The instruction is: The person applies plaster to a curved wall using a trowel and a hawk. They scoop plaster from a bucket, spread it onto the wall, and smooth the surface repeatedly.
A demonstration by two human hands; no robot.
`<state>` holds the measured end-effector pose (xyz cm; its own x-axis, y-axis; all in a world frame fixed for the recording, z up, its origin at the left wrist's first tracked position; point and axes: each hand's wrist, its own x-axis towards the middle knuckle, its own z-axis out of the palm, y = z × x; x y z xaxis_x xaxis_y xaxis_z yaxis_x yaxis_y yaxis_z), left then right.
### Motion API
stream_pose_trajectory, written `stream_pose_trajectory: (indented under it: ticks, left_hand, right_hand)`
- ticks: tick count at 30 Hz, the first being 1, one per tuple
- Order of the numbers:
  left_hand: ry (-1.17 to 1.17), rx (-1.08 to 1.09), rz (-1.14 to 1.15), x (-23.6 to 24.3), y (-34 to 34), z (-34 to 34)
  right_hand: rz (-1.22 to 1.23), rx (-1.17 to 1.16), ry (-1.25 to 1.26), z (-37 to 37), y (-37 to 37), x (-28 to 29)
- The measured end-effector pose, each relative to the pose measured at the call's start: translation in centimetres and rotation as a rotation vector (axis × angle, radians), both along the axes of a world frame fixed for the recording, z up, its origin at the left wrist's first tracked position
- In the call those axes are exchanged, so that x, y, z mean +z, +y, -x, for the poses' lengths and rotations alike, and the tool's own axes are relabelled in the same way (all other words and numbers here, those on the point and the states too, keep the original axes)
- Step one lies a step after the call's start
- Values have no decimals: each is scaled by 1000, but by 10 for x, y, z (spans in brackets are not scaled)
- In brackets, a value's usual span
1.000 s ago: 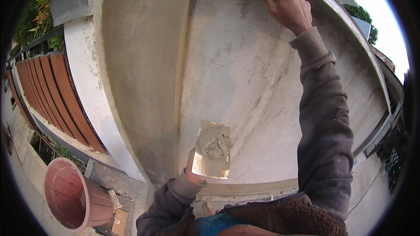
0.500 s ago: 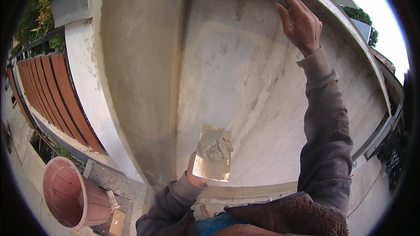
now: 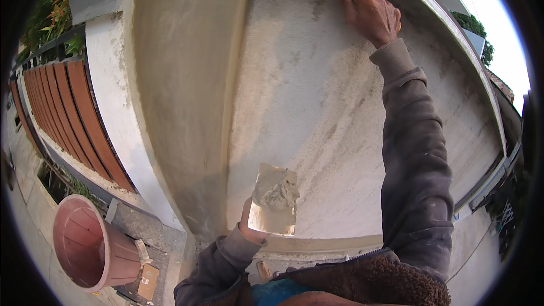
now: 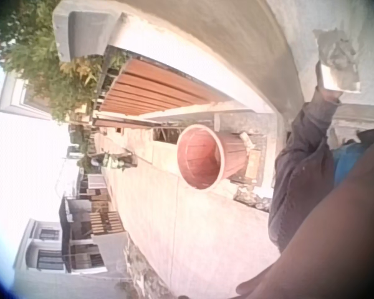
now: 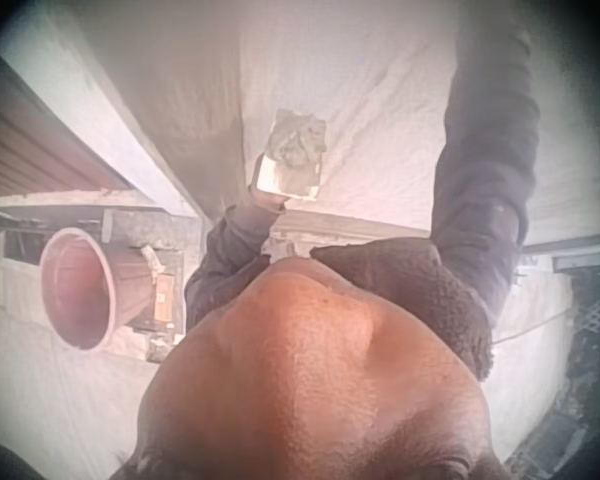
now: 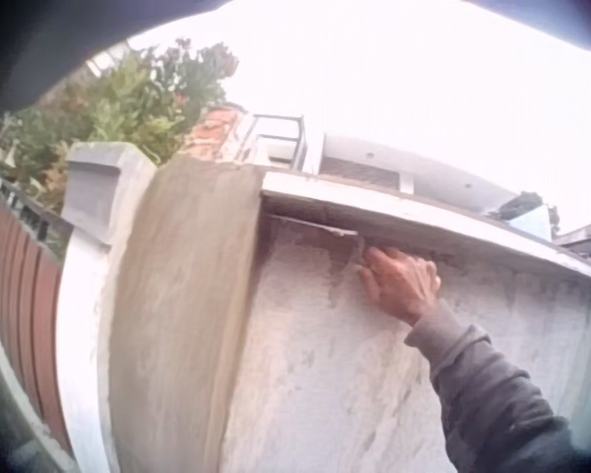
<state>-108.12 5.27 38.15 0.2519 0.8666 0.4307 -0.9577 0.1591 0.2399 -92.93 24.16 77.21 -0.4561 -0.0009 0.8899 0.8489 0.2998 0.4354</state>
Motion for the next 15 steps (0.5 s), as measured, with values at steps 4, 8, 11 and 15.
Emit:
stream_pose_trajectory:
  ticks: [4, 8, 11, 15]
  left_hand:
    - [-131, -142, 102, 4, -3, 6]
    - [-63, -60, 85, -2, -4, 4]
    - [17, 31, 1, -5, -2, -2]
    - [27, 29, 32, -2, -2, -2]
  right_hand:
    - [-17, -7, 6, -2, -7, 2]
    - [20, -12, -10, -3, -12, 9]
    - [-42, 44, -37, -8, -4, 13]
    - [-104, 147, -38, -12, -7, 16]
